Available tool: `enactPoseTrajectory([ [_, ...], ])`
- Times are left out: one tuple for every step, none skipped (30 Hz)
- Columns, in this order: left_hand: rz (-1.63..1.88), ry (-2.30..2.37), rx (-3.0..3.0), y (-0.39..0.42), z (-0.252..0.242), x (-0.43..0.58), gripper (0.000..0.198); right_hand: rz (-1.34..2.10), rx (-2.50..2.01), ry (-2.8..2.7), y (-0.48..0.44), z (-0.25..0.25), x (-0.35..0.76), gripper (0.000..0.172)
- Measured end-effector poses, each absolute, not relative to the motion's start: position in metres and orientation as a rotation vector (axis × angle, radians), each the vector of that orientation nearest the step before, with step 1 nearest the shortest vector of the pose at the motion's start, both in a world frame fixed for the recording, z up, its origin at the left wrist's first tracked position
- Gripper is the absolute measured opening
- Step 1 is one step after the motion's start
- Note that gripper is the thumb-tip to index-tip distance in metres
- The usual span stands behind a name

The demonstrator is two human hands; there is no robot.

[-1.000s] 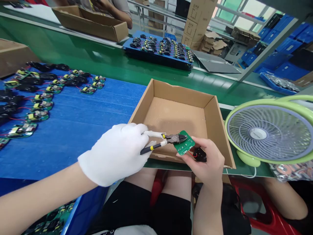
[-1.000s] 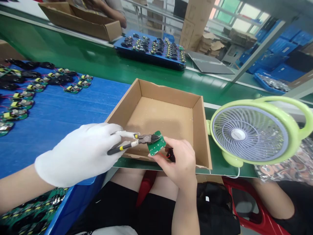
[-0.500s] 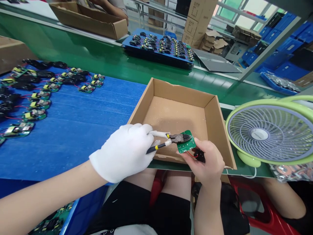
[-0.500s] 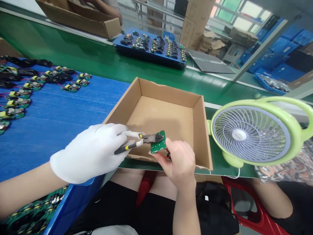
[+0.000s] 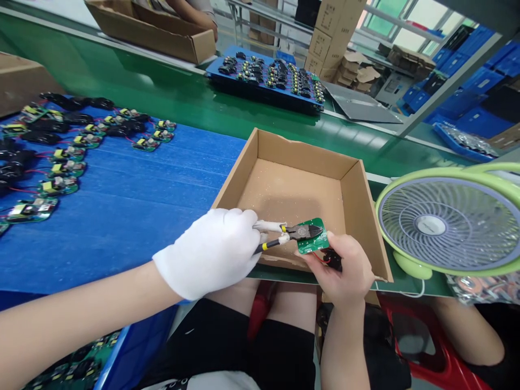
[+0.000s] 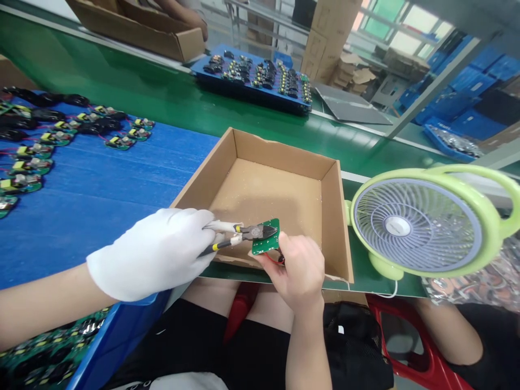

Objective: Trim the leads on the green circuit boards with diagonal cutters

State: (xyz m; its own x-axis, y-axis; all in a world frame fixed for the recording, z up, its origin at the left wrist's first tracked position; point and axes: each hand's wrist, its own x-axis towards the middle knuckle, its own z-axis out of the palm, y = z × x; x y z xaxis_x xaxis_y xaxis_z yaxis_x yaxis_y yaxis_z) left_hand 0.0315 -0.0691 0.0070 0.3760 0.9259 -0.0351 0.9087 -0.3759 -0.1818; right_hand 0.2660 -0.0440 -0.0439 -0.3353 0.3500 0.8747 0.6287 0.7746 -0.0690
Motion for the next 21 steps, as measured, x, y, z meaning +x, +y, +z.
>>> enactPoseTrajectory([
  [0.206, -1.690, -2.498, -0.0691, 0.0067, 0.0315, 0.030, -0.346, -0.733, -1.952, -0.0441, -0.0444, 0.2657, 0.023],
  [0.210, -1.706, -2.498, -0.0689, 0.0063, 0.0316, 0.030, -0.345, -0.729, -1.951, -0.0442, -0.0447, 0.2656, 0.023],
  [0.209, -1.719, -2.497, -0.0686, 0.0056, 0.0317, 0.030, -0.342, -0.726, -1.951, -0.0442, -0.0448, 0.2655, 0.024],
  [0.207, -1.728, -2.495, -0.0681, 0.0049, 0.0318, 0.031, -0.338, -0.725, -1.955, -0.0442, -0.0448, 0.2657, 0.024],
  [0.205, -1.734, -2.493, -0.0676, 0.0042, 0.0319, 0.032, -0.336, -0.724, -1.958, -0.0442, -0.0447, 0.2659, 0.024],
  [0.203, -1.743, -2.489, -0.0671, 0.0034, 0.0319, 0.033, -0.336, -0.724, -1.960, -0.0442, -0.0445, 0.2661, 0.024],
  [0.200, -1.752, -2.483, -0.0667, 0.0028, 0.0318, 0.034, -0.338, -0.725, -1.962, -0.0442, -0.0443, 0.2663, 0.025],
  [0.197, -1.760, -2.476, -0.0664, 0.0023, 0.0317, 0.035, -0.342, -0.728, -1.963, -0.0441, -0.0441, 0.2665, 0.024],
  [0.195, -1.766, -2.473, -0.0663, 0.0019, 0.0315, 0.036, -0.349, -0.732, -1.963, -0.0441, -0.0438, 0.2665, 0.024],
  [0.190, -1.768, -2.470, -0.0663, 0.0018, 0.0312, 0.037, -0.357, -0.734, -1.960, -0.0441, -0.0436, 0.2665, 0.024],
  [0.182, -1.765, -2.469, -0.0665, 0.0019, 0.0310, 0.037, -0.363, -0.735, -1.957, -0.0441, -0.0435, 0.2663, 0.023],
  [0.170, -1.751, -2.472, -0.0668, 0.0021, 0.0306, 0.038, -0.364, -0.736, -1.954, -0.0442, -0.0433, 0.2662, 0.023],
  [0.153, -1.728, -2.475, -0.0672, 0.0024, 0.0303, 0.038, -0.362, -0.736, -1.950, -0.0443, -0.0432, 0.2660, 0.023],
  [0.135, -1.699, -2.478, -0.0677, 0.0027, 0.0299, 0.037, -0.357, -0.736, -1.947, -0.0444, -0.0432, 0.2659, 0.023],
  [0.117, -1.668, -2.477, -0.0680, 0.0030, 0.0296, 0.037, -0.352, -0.736, -1.946, -0.0446, -0.0433, 0.2658, 0.023],
  [0.104, -1.644, -2.472, -0.0683, 0.0032, 0.0293, 0.036, -0.348, -0.736, -1.944, -0.0447, -0.0434, 0.2658, 0.023],
  [0.100, -1.628, -2.468, -0.0685, 0.0033, 0.0291, 0.036, -0.346, -0.736, -1.943, -0.0449, -0.0437, 0.2659, 0.023],
  [0.100, -1.621, -2.463, -0.0684, 0.0032, 0.0291, 0.035, -0.346, -0.736, -1.943, -0.0449, -0.0440, 0.2661, 0.022],
  [0.102, -1.623, -2.459, -0.0682, 0.0031, 0.0293, 0.035, -0.348, -0.736, -1.942, -0.0449, -0.0442, 0.2663, 0.022],
  [0.104, -1.631, -2.458, -0.0679, 0.0029, 0.0295, 0.035, -0.350, -0.737, -1.939, -0.0449, -0.0444, 0.2664, 0.022],
  [0.100, -1.639, -2.458, -0.0676, 0.0027, 0.0297, 0.035, -0.352, -0.738, -1.937, -0.0448, -0.0445, 0.2665, 0.022],
])
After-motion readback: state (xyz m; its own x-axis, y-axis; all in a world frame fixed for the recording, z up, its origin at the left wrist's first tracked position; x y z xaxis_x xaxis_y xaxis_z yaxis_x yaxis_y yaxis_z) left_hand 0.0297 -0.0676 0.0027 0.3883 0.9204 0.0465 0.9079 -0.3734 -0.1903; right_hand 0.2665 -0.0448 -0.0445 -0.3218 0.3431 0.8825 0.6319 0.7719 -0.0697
